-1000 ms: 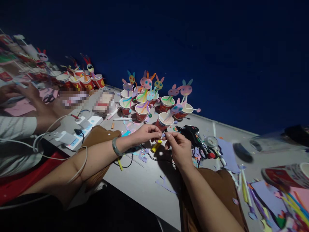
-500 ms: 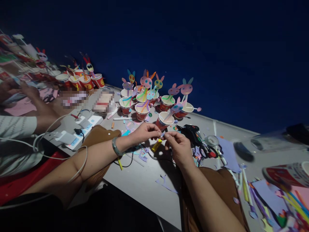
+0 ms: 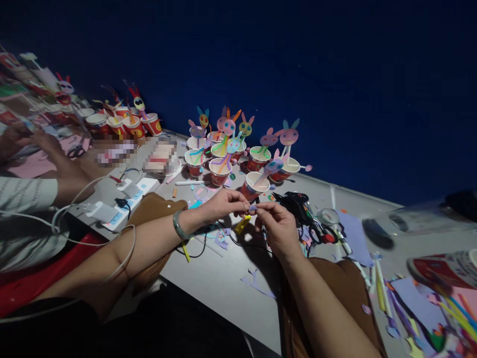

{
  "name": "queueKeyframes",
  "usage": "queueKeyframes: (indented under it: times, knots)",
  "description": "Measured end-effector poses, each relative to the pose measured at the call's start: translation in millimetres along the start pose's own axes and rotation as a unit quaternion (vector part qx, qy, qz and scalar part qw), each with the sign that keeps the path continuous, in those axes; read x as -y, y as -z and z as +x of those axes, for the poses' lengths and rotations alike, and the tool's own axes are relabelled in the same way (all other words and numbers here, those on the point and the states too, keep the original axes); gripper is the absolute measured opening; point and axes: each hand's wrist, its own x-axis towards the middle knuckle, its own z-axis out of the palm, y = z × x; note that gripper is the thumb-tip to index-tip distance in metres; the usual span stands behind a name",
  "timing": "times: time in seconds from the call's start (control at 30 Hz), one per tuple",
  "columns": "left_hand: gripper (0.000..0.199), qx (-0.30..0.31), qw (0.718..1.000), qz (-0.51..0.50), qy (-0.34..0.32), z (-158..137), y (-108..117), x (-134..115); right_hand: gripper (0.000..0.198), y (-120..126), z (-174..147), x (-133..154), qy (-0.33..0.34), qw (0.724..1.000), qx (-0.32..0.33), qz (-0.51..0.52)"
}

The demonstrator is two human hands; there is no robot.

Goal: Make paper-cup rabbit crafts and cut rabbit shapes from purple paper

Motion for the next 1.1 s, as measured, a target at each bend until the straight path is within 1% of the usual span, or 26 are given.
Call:
queueKeyframes:
  times: [0.1,0.2,0.3,0.37,0.47,0.6,0.7,0.77,0.87,0.97,1.1]
  knots:
    - [0.017,-0.017,0.996,0.070,-0.054,-0.5,-0.3,3.0,0.023,0.9,1.0,-1.5,-0.015,1.000,0.008,-0.009]
    - [0.011,-0.038,0.981,0.157,-0.108,-3.2,-1.6,4.0,0.027,2.3,2.3,-4.6,-0.034,0.999,0.008,-0.032]
    - [0.008,-0.044,0.970,0.201,-0.128,-5.7,-2.4,3.1,0.029,4.2,3.4,-8.1,-0.034,0.998,-0.001,-0.051]
    - [0.009,-0.049,0.973,0.194,-0.120,-5.7,-2.3,2.6,0.029,5.1,3.7,-9.8,-0.031,0.998,0.001,-0.054]
    - [0.013,-0.051,0.985,0.143,-0.086,-3.3,-1.5,2.0,0.029,5.0,3.3,-10.1,-0.026,0.998,0.010,-0.053]
    - [0.016,-0.030,0.998,0.054,-0.016,0.0,-1.0,-0.3,0.032,3.5,2.3,-8.9,-0.024,0.998,0.017,-0.061]
    - [0.015,-0.005,0.999,-0.004,0.038,0.8,-1.6,-0.3,0.033,3.7,2.4,-9.6,-0.029,0.998,0.021,-0.056]
    - [0.016,0.001,0.997,-0.034,0.063,0.9,-2.1,1.4,0.030,4.4,2.7,-10.3,-0.032,0.998,0.025,-0.049]
    - [0.022,0.005,0.996,-0.045,0.073,0.8,-2.1,4.9,0.028,5.0,3.1,-10.3,-0.027,0.999,0.020,-0.033]
    - [0.028,0.012,0.997,-0.042,0.059,1.0,-1.4,7.3,0.030,5.1,3.4,-10.0,-0.022,0.999,0.011,-0.031]
    - [0.028,0.003,0.997,-0.049,0.060,1.8,-1.3,7.4,0.030,6.5,4.1,-12.1,-0.028,0.998,0.019,-0.049]
